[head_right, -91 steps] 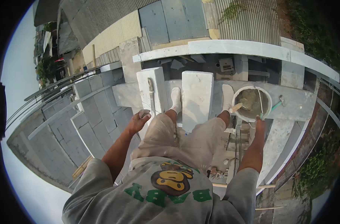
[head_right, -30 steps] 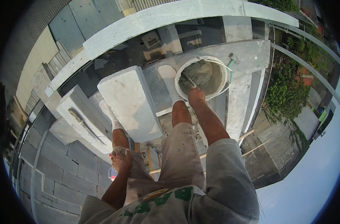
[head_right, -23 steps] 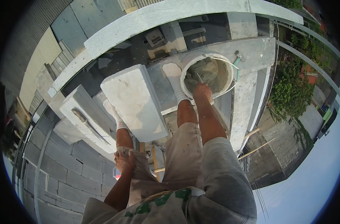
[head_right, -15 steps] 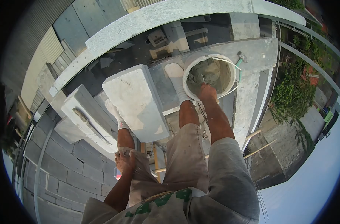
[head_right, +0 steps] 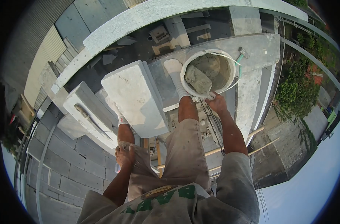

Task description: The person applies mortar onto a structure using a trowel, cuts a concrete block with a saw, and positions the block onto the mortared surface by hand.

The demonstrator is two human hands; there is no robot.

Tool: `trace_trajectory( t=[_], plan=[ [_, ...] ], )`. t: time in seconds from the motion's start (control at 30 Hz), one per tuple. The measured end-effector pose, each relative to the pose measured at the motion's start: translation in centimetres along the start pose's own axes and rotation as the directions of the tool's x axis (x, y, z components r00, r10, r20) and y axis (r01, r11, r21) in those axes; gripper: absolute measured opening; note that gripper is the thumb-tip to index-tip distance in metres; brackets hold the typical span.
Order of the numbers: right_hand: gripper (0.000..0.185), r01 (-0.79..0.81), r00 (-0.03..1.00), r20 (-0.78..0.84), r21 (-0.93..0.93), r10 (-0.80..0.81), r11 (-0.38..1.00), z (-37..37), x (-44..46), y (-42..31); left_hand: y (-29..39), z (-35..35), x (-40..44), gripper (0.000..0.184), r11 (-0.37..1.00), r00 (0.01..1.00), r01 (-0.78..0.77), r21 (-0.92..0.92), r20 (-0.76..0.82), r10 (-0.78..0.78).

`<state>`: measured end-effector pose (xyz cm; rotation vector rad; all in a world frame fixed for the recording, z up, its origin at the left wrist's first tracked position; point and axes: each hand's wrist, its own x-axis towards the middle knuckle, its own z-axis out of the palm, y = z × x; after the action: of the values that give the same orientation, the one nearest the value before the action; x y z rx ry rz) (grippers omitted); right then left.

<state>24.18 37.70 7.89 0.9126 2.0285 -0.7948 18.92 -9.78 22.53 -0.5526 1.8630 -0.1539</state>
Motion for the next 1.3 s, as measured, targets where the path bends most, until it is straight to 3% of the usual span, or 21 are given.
trace_trajectory(
  t=[0.17, 0.33, 0.4, 0.47, 0.57, 0.67, 0.77, 0.87, 0.9, 1.0, 1.1, 1.2, 1.3],
  plan=[
    [0.037, -0.113, 0.994, 0.054, 0.351, 0.1, 0.93, -1.7, -3.3, -0.3, 0.3, -0.2, -0.3, 0.067, 1.0, 1.0, -0.004, -0.003, 0.003, 0.004],
    [0.026, -0.007, 0.996, -0.076, 0.392, 0.04, 0.92, -2.5, -6.2, 1.5, 0.3, 0.6, 0.1, 0.07, 1.0, 1.0, 0.018, 0.009, 0.001, -0.018],
    [0.017, -0.203, 0.979, 0.078, 0.4, 0.188, 0.894, -4.3, -7.1, -1.3, -0.1, 0.6, 0.3, 0.072, 0.999, 0.999, 0.041, 0.004, 0.017, -0.042],
    [0.011, -0.13, 0.991, 0.08, 0.457, 0.105, 0.88, -4.4, -7.2, -1.1, -0.4, 0.8, 0.3, 0.073, 0.999, 0.998, 0.054, 0.002, 0.012, -0.054],
    [0.011, 0.047, 0.996, 0.053, 0.346, -0.069, 0.937, -5.2, -7.1, -3.1, -0.3, 0.7, 0.2, 0.074, 0.998, 0.998, 0.07, -0.004, 0.005, -0.07],
    [0.012, 0.107, 0.982, 0.11, 0.337, -0.152, 0.936, -5.6, -7.1, -6.8, -0.8, 0.8, 0.2, 0.074, 0.996, 0.997, 0.075, -0.051, 0.013, -0.074],
    [0.011, 0.359, 0.914, 0.095, 0.267, -0.395, 0.895, -5.1, -6.6, -10.9, -2.2, 1.2, 0.1, 0.073, 0.989, 0.998, 0.067, -0.133, -0.002, -0.068],
    [0.011, 0.354, 0.907, 0.136, 0.269, -0.399, 0.896, -4.1, -6.8, -15.4, -3.4, 1.7, 0.5, 0.073, 0.975, 0.999, 0.039, -0.221, 0.008, -0.038],
    [0.023, 0.36, 0.896, 0.164, 0.278, -0.413, 0.89, -4.0, -6.9, -17.0, -3.1, 1.1, 0.5, 0.073, 0.973, 0.998, 0.05, -0.225, 0.035, -0.043],
    [0.027, 0.43, 0.874, 0.216, 0.075, -0.435, 0.9, -3.1, -7.7, -22.1, -3.3, 0.4, 0.1, 0.073, 0.967, 0.996, 0.052, -0.25, 0.084, -0.032],
    [0.03, 0.52, 0.821, 0.233, 0.074, -0.522, 0.851, -0.9, -8.7, -26.4, -4.5, 0.6, 1.0, 0.073, 0.946, 0.995, 0.057, -0.318, 0.097, -0.027],
    [0.032, 0.232, 0.879, 0.414, 0.065, -0.237, 0.971, 1.8, -9.5, -31.4, -5.5, -0.1, 1.5, 0.073, 0.932, 0.989, 0.067, -0.357, 0.15, -0.014],
    [0.032, 0.237, 0.87, 0.446, -0.008, -0.209, 0.971, 6.0, -9.8, -35.6, -6.9, -0.7, 1.6, 0.073, 0.911, 0.988, 0.043, -0.411, 0.151, 0.022]
  ],
)
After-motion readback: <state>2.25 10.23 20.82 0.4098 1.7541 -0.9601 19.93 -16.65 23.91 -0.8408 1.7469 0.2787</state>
